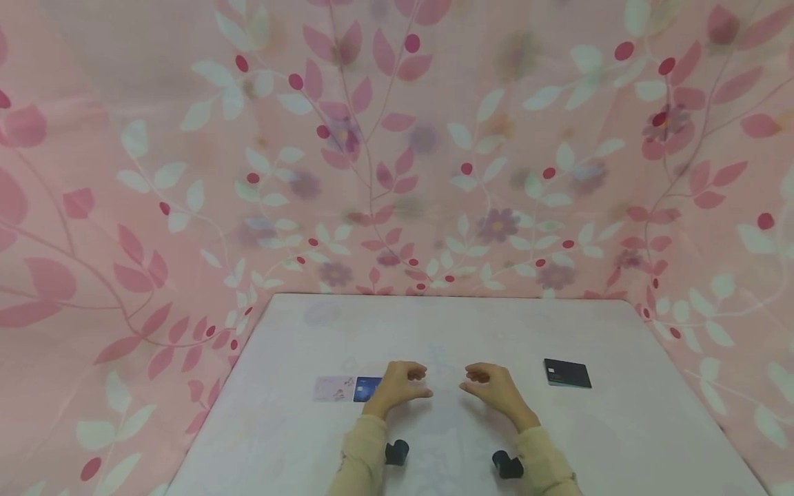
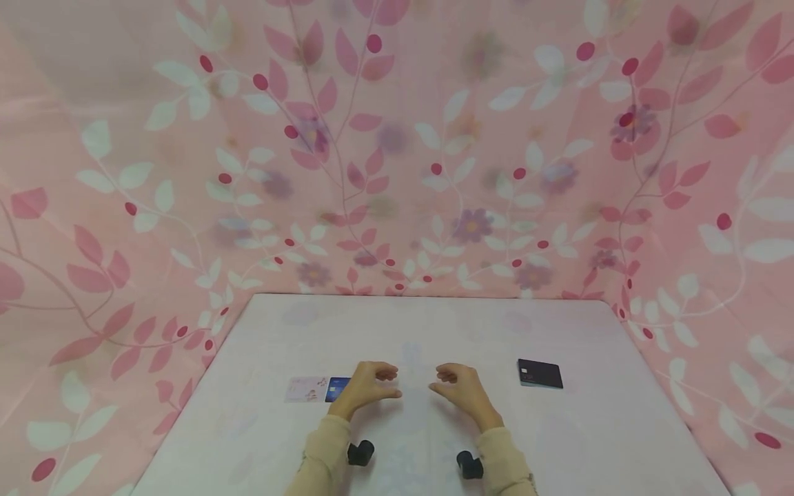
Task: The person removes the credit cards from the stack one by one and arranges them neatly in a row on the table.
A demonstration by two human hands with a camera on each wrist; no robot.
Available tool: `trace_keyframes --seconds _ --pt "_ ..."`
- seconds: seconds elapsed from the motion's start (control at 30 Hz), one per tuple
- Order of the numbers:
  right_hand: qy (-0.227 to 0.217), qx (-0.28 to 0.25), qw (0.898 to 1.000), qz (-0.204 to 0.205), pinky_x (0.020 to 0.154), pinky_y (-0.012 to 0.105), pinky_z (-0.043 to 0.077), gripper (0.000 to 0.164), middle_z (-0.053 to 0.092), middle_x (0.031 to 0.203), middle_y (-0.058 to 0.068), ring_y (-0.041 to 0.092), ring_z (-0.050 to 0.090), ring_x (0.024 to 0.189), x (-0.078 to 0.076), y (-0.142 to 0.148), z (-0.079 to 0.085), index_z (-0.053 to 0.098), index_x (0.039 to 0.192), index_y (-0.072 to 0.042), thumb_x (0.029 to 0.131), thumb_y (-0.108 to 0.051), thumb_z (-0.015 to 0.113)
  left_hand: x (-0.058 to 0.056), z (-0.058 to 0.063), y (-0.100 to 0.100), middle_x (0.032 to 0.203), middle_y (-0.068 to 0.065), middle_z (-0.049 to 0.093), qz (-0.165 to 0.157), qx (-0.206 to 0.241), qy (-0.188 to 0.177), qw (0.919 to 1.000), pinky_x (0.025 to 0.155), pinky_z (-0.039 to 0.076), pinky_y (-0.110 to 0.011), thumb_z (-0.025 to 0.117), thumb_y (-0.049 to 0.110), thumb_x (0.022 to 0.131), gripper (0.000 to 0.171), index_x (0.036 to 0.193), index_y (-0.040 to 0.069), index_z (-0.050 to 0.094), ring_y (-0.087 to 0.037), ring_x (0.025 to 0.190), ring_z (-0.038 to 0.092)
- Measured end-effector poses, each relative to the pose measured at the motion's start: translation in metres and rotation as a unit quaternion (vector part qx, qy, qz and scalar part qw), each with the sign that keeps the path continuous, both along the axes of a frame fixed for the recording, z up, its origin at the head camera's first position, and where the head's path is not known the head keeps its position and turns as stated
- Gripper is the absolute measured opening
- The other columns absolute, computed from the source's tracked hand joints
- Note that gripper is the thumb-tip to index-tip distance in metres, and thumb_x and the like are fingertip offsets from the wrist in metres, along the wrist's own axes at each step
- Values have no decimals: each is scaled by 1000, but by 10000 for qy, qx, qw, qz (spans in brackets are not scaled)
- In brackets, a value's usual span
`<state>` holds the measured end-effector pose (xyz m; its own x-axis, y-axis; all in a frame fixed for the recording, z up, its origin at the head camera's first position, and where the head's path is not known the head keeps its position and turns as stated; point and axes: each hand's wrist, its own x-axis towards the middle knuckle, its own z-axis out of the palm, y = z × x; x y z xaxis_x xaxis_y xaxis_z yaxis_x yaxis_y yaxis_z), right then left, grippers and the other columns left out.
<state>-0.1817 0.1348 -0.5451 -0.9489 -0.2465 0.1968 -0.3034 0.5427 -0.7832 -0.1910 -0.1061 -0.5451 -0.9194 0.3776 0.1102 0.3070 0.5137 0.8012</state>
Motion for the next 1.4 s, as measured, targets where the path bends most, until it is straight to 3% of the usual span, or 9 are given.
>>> trace_keyframes --seconds 0.33,0.53,0.83,1.1,1.4 --pt "-342 73 9983 -457 80 39 53 35 69 96 12 25 66 86 5 24 4 66 104 4 76 -14 78 -3 4 24 96 -16 69 -217 48 37 9997 81 52 -32 82 15 69 45 104 -8 66 -26 89 64" --pt "-461 124 9974 -531 81 39 52 37 69 98 13 26 65 88 5 40 4 66 106 5 77 -14 77 -8 2 36 95 -14 70 -345 20 104 9993 81 51 -29 82 16 69 45 104 -7 67 -22 89 65" --pt "-368 302 9961 -740 79 41 53 37 69 96 16 28 66 87 6 68 4 65 106 6 78 -15 76 -17 5 65 94 -12 70 -427 124 98 9990 80 50 -24 83 16 69 44 104 -6 67 -15 86 64" --pt "-150 507 9954 -793 77 40 53 34 70 93 14 28 66 84 7 91 4 67 103 5 79 -16 76 -21 7 89 90 -15 70 -424 274 462 9977 75 49 -19 82 15 70 41 101 -7 68 -10 79 62" --pt "-23 760 9938 -813 74 39 53 31 70 89 12 27 66 81 3 109 9 68 101 5 79 -16 76 -28 4 114 89 -14 70 -333 280 637 9970 74 49 -17 82 16 71 40 101 -6 68 -12 79 63"
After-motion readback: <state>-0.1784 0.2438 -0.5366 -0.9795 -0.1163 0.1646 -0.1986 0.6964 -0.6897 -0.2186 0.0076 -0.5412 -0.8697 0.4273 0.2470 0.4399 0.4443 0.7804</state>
